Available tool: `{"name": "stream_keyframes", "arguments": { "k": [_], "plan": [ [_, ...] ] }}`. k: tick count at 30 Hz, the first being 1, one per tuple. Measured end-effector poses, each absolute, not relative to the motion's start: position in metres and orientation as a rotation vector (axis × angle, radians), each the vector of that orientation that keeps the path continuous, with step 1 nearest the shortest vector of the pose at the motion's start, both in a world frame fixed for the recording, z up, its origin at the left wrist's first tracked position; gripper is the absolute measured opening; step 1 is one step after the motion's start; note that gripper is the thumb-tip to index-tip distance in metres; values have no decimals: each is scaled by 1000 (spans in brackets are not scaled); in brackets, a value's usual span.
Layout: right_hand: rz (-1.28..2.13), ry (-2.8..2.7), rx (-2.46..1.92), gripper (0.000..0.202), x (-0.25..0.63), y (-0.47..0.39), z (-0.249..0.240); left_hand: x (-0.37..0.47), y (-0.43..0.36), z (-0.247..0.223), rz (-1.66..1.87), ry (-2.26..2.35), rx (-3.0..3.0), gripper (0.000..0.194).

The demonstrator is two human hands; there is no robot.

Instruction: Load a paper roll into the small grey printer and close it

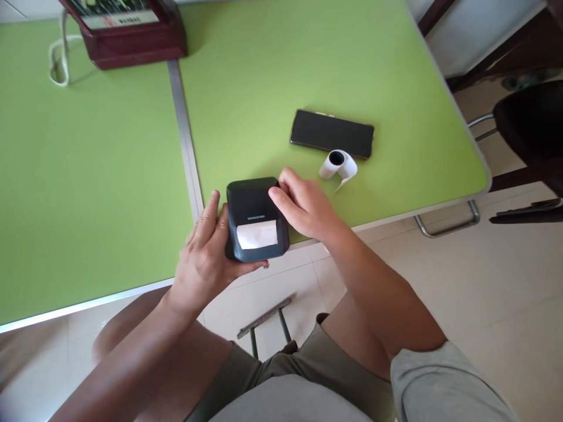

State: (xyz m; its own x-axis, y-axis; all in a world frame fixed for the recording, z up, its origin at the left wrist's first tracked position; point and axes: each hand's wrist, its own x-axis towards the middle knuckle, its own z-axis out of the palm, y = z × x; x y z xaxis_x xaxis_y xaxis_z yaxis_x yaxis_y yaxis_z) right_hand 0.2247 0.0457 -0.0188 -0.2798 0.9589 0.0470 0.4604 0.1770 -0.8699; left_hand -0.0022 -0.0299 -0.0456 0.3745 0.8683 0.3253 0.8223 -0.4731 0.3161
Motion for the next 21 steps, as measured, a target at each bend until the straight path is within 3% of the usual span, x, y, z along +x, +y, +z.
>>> {"name": "stream_keyframes", "arguments": {
  "k": [6, 12, 21],
  "plan": [
    [1077, -1823, -1364, 53, 226, 46, -19, -5, -27, -50, 667, 1553, 2454, 113],
    [1317, -1934, -1309, 40, 240, 50, -10, -4, -27, -49, 623, 1572, 2449, 113],
    [1398, -1959, -1354, 45, 246, 52, 0, -2, -28, -47, 587, 1598, 2414, 116]
  ]
}}
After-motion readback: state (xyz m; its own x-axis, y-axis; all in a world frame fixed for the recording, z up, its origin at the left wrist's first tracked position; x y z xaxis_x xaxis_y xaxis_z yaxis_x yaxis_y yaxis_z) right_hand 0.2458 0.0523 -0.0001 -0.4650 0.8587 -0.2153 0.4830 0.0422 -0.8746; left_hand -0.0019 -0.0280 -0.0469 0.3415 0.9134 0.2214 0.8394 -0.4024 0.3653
